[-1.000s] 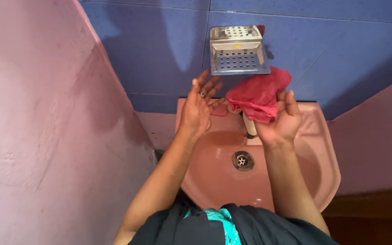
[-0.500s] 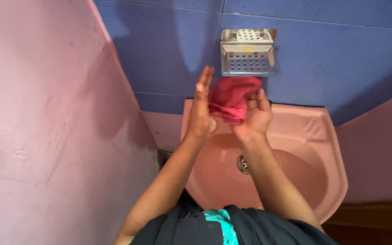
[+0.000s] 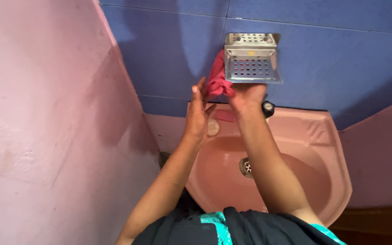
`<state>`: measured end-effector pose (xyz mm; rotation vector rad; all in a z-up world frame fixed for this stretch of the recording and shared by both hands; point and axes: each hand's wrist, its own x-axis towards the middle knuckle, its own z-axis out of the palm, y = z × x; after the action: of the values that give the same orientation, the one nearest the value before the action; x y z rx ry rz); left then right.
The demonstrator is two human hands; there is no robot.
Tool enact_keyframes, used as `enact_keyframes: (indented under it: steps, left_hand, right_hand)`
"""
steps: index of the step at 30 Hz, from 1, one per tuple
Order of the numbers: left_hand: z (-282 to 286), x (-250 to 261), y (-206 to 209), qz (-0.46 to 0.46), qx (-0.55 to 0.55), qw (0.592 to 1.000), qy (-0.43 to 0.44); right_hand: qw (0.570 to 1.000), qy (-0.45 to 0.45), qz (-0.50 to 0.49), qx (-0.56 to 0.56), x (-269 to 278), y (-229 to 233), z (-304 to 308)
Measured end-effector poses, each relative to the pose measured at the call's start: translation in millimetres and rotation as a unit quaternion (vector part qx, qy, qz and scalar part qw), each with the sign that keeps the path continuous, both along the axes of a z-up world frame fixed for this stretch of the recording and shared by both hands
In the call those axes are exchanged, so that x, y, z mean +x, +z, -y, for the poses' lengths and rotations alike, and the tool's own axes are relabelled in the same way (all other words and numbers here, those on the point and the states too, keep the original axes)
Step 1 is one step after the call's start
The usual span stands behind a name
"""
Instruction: The person cleans a metal soap dish and the surrounding bathroom wall using a small green scrub pad and then wipes the area with a pink cloth.
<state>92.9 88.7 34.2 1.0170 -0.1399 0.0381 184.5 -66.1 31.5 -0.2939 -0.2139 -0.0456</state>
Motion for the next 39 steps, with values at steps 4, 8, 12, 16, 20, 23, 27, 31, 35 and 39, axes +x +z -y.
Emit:
enact_keyframes:
  steps: [4, 8, 12, 16, 20, 23, 27, 31, 35, 39]
  left_hand:
    - [-6, 1, -3, 0.012, 0.009, 1.000, -0.020]
    - [-7, 0, -3, 0.005, 0.001, 0.999, -0.041]
    - [-5, 2, -5, -0.001, -0.009, 0.999, -0.046]
    - [3, 8, -18, 0.000, -0.019, 0.997, -0.078]
    - [28, 20, -35, -0.035, -0.034, 0.992, -0.120]
    - [52, 19, -37, -0.081, -0.073, 0.977, -0.186]
    - [74, -1, -38, -0.103, -0.096, 0.954, -0.263]
    - [78, -18, -49, -0.077, -0.122, 0.948, -0.284]
    - [59, -30, -79, -0.153, -0.035, 0.952, -0.262]
    - [37, -31, -98, -0.161, -0.008, 0.962, -0.219]
  right_hand:
    - [0.996, 0.000, -0.045, 0.079, -4, 22, 26]
    - [0.996, -0.009, -0.030, 0.083, -15, 29, 39]
    - [0.990, -0.042, -0.077, 0.112, -28, 38, 70]
    - [0.991, -0.054, 0.032, 0.121, -47, 39, 111]
    - [0.989, -0.077, 0.023, 0.124, -68, 41, 135]
    - [0.992, -0.062, 0.013, 0.106, -85, 45, 131]
    - [0.996, -0.056, 0.006, -0.065, -118, 18, 114]
    - [0.882, -0.109, -0.003, -0.458, -144, -31, 94]
    - [0.471, -0.334, 0.111, -0.809, -144, -20, 110]
    - [0.276, -0.285, 0.307, -0.865, -100, -10, 135]
